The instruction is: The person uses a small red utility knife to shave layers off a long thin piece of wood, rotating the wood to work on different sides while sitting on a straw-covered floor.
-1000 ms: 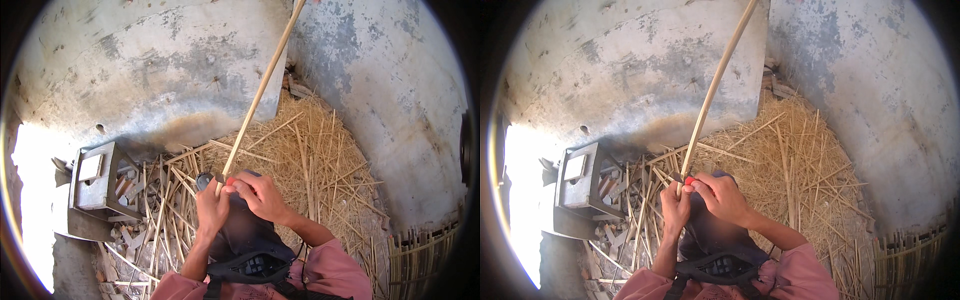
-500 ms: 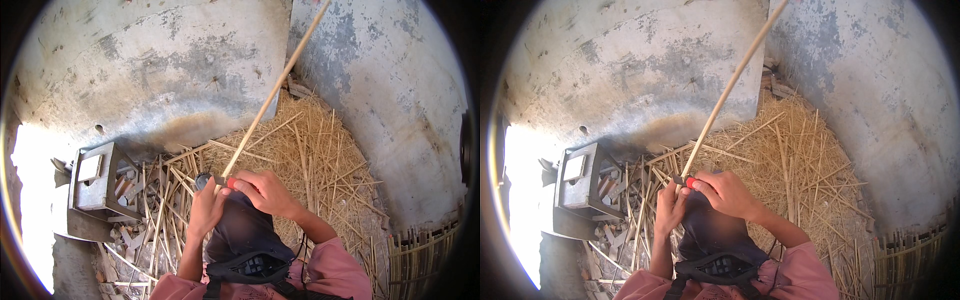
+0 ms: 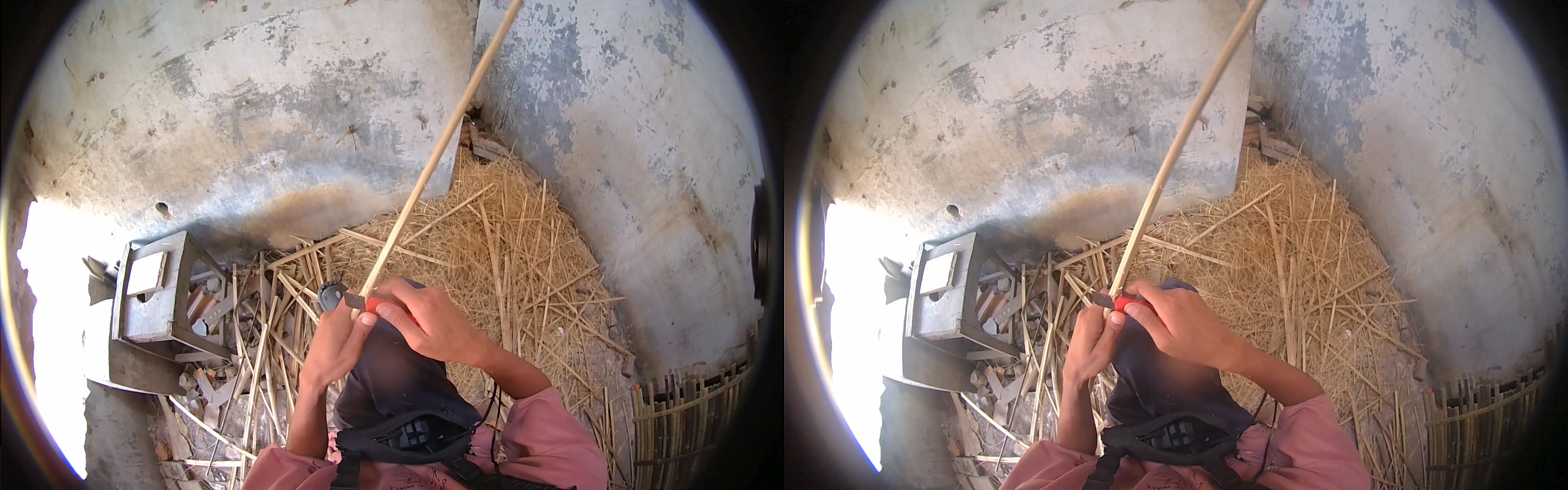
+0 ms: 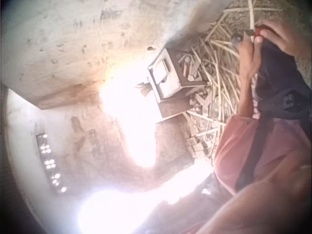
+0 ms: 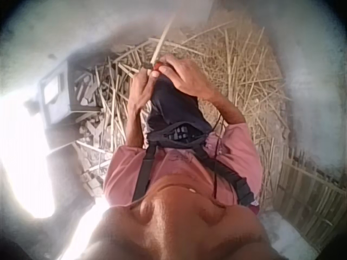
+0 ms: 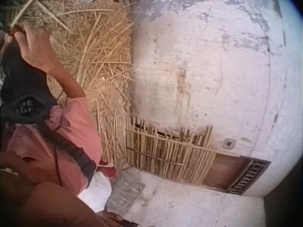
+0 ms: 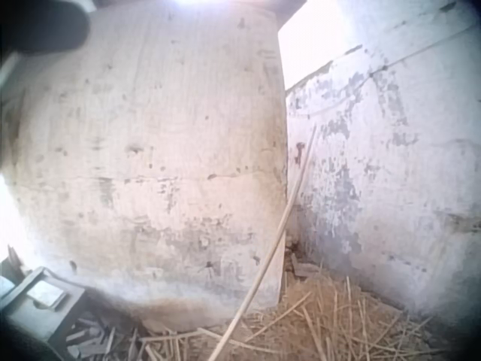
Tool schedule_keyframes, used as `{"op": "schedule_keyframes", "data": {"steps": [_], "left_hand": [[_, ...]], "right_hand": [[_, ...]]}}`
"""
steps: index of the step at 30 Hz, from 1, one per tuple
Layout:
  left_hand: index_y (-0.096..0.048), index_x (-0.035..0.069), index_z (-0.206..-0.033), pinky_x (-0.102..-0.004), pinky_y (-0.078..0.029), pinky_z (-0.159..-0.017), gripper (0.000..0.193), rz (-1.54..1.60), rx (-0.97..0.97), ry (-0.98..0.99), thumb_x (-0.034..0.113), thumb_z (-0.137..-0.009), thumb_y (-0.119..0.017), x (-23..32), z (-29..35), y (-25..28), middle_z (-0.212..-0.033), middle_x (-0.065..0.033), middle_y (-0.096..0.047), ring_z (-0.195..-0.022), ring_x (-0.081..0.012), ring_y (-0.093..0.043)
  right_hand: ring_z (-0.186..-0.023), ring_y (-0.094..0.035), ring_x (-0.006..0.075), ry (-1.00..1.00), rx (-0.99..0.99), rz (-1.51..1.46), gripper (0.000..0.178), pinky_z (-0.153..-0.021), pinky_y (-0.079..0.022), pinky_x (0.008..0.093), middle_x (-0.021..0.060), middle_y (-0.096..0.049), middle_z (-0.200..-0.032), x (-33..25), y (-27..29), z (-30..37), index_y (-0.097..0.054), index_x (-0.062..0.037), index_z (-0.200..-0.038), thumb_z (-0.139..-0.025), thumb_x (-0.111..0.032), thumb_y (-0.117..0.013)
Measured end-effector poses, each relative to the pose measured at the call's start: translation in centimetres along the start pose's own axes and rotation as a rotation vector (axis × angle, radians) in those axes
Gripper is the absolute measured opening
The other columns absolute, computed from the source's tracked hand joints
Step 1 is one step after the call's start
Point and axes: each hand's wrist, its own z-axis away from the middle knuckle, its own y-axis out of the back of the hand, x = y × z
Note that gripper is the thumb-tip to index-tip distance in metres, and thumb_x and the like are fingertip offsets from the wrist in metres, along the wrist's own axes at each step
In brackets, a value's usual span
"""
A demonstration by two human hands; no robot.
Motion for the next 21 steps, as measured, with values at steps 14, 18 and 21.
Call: {"op": "schedule_keyframes", "data": {"steps": [14,18,21], "left_hand": [[-0.065,0.000,-0.114,-0.0456,-0.050,-0.068,0.038,-0.039,0.102,0.049,0.037,-0.110,-0.060,-0.4,0.0,-0.3,-0.081,-0.0206,-0.066,-0.074,-0.0439,-0.065],[-0.065,-0.001,-0.113,-0.0450,-0.050,-0.067,0.038,-0.024,0.131,0.009,0.037,-0.109,-0.063,-0.1,0.1,-0.6,-0.081,-0.0199,-0.066,-0.072,-0.0436,-0.064],[-0.064,-0.002,-0.111,-0.0435,-0.050,-0.066,0.037,0.057,0.116,-0.063,0.035,-0.108,-0.065,-0.8,0.2,-0.8,-0.079,-0.0186,-0.066,-0.071,-0.0408,-0.065]], "right_hand": [[-0.075,-0.072,0.0359,0.026,0.032,0.050,0.019,-0.066,-0.054,0.0432,0.0153,-0.075,-0.088,-0.1,-0.3,-0.4,-0.070,-0.0048,-0.113,-0.106,-0.020,-0.061],[-0.071,-0.071,0.0342,0.007,0.053,0.035,0.019,-0.064,-0.053,0.0404,0.0158,-0.072,-0.085,0.0,-0.6,0.0,-0.073,-0.0033,-0.109,-0.106,-0.018,-0.061],[-0.070,-0.070,0.0334,-0.019,0.019,0.046,0.021,-0.063,-0.052,0.0398,0.0160,-0.072,-0.085,-0.1,-0.6,0.4,-0.073,-0.0031,-0.111,-0.107,-0.019,-0.061]]}}
